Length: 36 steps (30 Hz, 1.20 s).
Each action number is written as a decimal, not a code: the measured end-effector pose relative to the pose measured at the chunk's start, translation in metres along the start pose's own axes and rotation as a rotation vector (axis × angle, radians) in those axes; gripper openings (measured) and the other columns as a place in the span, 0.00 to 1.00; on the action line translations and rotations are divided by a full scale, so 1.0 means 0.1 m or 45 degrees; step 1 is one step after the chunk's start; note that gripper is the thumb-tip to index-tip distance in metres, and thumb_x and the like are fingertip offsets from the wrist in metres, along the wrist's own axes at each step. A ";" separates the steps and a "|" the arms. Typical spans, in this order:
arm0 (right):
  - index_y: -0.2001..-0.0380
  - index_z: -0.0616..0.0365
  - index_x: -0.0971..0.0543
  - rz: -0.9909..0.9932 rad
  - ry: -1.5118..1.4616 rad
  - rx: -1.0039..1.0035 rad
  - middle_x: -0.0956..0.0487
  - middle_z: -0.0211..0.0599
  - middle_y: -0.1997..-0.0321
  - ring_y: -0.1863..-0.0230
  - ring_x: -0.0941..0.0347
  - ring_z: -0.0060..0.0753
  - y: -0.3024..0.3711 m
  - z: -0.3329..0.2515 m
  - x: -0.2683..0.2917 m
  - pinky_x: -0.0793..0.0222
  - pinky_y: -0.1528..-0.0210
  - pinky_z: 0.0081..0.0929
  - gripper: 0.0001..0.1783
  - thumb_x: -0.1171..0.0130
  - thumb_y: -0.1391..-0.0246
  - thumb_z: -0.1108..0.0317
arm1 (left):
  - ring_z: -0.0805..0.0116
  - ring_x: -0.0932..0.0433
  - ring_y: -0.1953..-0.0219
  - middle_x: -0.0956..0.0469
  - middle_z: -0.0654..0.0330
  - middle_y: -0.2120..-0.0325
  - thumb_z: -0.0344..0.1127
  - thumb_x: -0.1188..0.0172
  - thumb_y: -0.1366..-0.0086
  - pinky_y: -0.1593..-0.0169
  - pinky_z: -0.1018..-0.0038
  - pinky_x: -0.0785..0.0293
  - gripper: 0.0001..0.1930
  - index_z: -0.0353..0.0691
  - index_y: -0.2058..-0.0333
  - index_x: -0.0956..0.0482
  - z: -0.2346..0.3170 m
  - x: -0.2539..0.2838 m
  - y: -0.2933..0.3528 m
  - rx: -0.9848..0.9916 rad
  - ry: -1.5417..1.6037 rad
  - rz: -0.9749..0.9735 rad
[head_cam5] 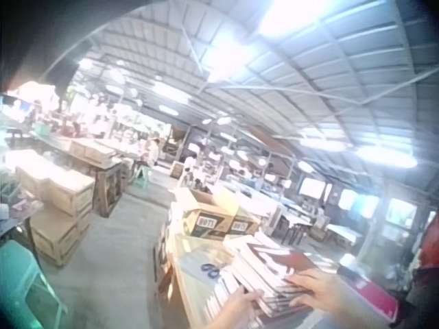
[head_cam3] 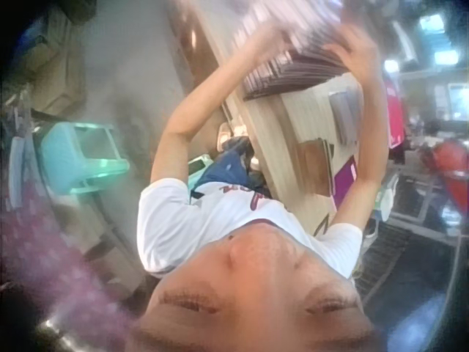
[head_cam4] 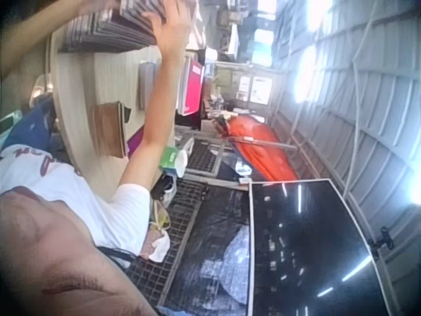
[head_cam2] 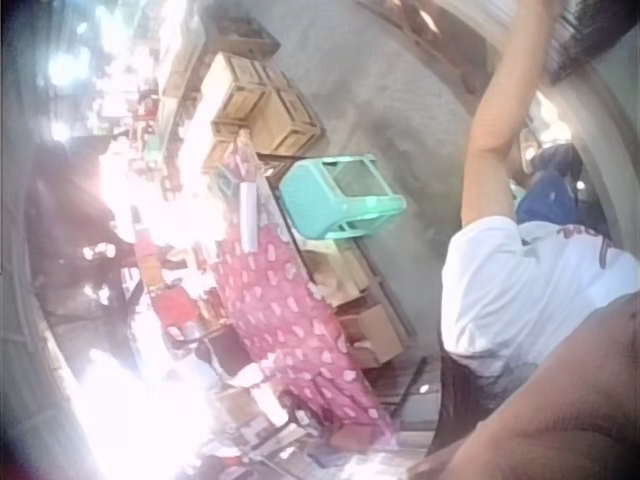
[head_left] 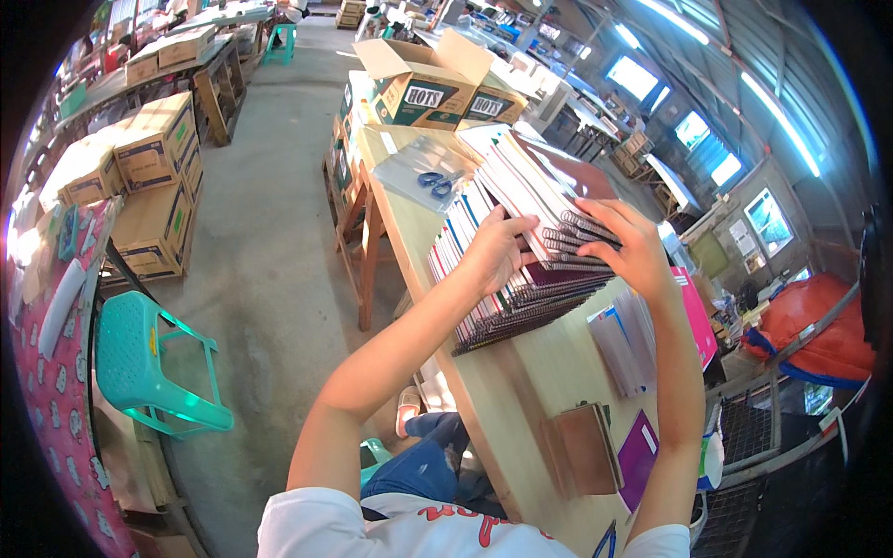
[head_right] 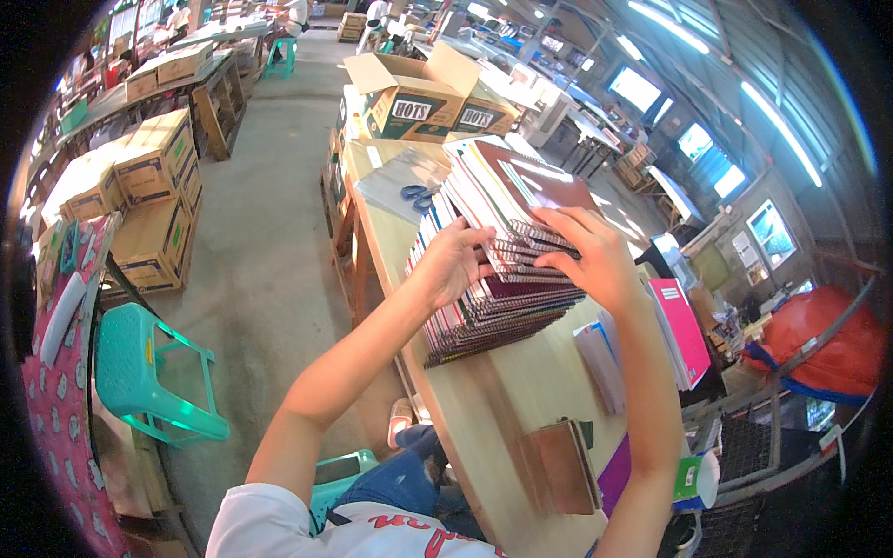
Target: The person places wire spirals into notebook punch holes by hand and uses a tool to secure them, processing several notebooks of different colors and stacking them on the table.
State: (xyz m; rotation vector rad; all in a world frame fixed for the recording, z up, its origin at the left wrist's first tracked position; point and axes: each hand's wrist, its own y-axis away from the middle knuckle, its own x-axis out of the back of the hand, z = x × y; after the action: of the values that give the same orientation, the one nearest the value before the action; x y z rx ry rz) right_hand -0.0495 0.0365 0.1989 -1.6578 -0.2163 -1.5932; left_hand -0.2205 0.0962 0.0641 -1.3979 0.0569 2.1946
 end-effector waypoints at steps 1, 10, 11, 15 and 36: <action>0.48 0.57 0.22 0.004 -0.009 0.005 0.21 0.42 0.53 0.52 0.24 0.44 0.01 0.02 0.01 0.29 0.49 0.34 0.30 0.29 0.59 0.66 | 0.69 0.22 0.56 0.25 0.62 0.57 0.29 0.45 0.35 0.55 0.65 0.24 0.15 0.41 0.51 0.35 -0.02 -0.02 0.00 -0.009 0.018 0.008; 0.49 0.61 0.23 0.057 0.027 0.028 0.21 0.47 0.55 0.55 0.23 0.48 -0.05 0.02 -0.07 0.29 0.53 0.36 0.24 0.35 0.51 0.71 | 0.66 0.23 0.56 0.28 0.60 0.57 0.26 0.47 0.36 0.53 0.64 0.22 0.21 0.40 0.46 0.41 0.04 0.03 0.01 -0.019 0.065 0.019; 0.47 0.62 0.25 0.072 0.087 0.059 0.21 0.50 0.54 0.55 0.23 0.51 -0.03 0.07 -0.05 0.29 0.53 0.37 0.24 0.37 0.49 0.73 | 0.67 0.23 0.56 0.29 0.61 0.58 0.26 0.47 0.36 0.53 0.64 0.22 0.21 0.40 0.46 0.41 0.03 0.01 0.02 -0.015 0.089 0.011; 0.44 0.64 0.28 0.282 0.097 0.053 0.20 0.53 0.55 0.56 0.23 0.52 -0.06 0.22 -0.10 0.29 0.53 0.35 0.23 0.41 0.44 0.75 | 0.67 0.24 0.57 0.31 0.62 0.60 0.26 0.47 0.36 0.54 0.64 0.21 0.23 0.40 0.45 0.43 0.03 0.00 0.03 -0.004 0.113 0.012; 0.50 0.64 0.26 0.250 -0.306 -0.379 0.19 0.44 0.57 0.55 0.24 0.28 -0.41 0.75 0.21 0.30 0.50 0.31 0.18 0.45 0.37 0.63 | 0.63 0.26 0.53 0.26 0.57 0.55 0.52 0.43 0.32 0.54 0.64 0.25 0.24 0.39 0.50 0.34 0.02 -0.04 -0.08 0.081 -0.125 0.003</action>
State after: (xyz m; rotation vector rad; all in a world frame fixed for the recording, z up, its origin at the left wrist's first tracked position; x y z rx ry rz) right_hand -0.0141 0.1029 0.2446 -2.0336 0.0649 -1.3255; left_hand -0.2178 0.1019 0.0703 -1.2548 0.0922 2.2404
